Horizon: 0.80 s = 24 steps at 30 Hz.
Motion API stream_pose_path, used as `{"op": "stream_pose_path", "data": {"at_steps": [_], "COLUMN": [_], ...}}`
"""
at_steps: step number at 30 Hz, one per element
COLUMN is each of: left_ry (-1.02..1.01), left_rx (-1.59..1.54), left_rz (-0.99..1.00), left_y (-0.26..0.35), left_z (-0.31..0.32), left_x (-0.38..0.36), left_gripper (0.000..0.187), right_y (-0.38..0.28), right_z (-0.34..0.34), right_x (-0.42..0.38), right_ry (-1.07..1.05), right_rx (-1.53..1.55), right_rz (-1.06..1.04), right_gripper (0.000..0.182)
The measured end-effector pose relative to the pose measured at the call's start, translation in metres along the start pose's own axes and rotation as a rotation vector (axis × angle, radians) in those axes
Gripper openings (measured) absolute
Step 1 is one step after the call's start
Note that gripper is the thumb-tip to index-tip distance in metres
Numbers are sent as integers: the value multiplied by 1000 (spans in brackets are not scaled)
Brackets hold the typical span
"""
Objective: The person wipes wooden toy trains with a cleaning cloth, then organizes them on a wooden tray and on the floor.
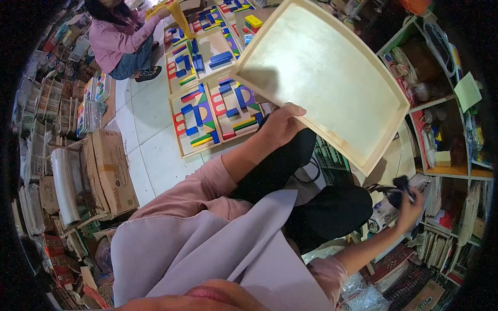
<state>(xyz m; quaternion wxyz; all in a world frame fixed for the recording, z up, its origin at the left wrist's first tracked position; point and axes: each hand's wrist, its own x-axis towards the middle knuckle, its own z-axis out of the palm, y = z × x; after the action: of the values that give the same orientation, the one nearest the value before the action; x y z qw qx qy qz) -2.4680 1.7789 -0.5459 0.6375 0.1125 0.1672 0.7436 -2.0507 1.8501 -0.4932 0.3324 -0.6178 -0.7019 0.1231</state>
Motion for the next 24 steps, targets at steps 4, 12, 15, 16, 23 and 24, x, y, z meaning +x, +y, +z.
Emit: {"op": "stream_pose_path", "data": {"at_steps": [4, 12, 15, 16, 23, 24], "left_ry": [-148, -501, -615, -658, -152, -155], "left_rx": [207, 542, 723, 808, 541, 565], "left_rz": [158, 125, 133, 106, -117, -145], "left_y": [4, -10, -27, -34, -40, -38], "left_z": [30, 78, 87, 81, 42, 40], "left_x": [7, -2, -18, -17, -12, -14], "left_gripper": [36, 48, 54, 56, 36, 38], "right_y": [-63, -181, -174, -152, -172, -167], "right_z": [-68, -9, 44, 65, 106, 102], "right_x": [-26, 4, 17, 15, -16, -4], "right_ry": [374, 541, 493, 485, 584, 679], "right_rx": [673, 541, 185, -39, 367, 254], "right_rz": [39, -115, -116, -149, -265, -177], "right_gripper": [34, 35, 38, 42, 24, 23]}}
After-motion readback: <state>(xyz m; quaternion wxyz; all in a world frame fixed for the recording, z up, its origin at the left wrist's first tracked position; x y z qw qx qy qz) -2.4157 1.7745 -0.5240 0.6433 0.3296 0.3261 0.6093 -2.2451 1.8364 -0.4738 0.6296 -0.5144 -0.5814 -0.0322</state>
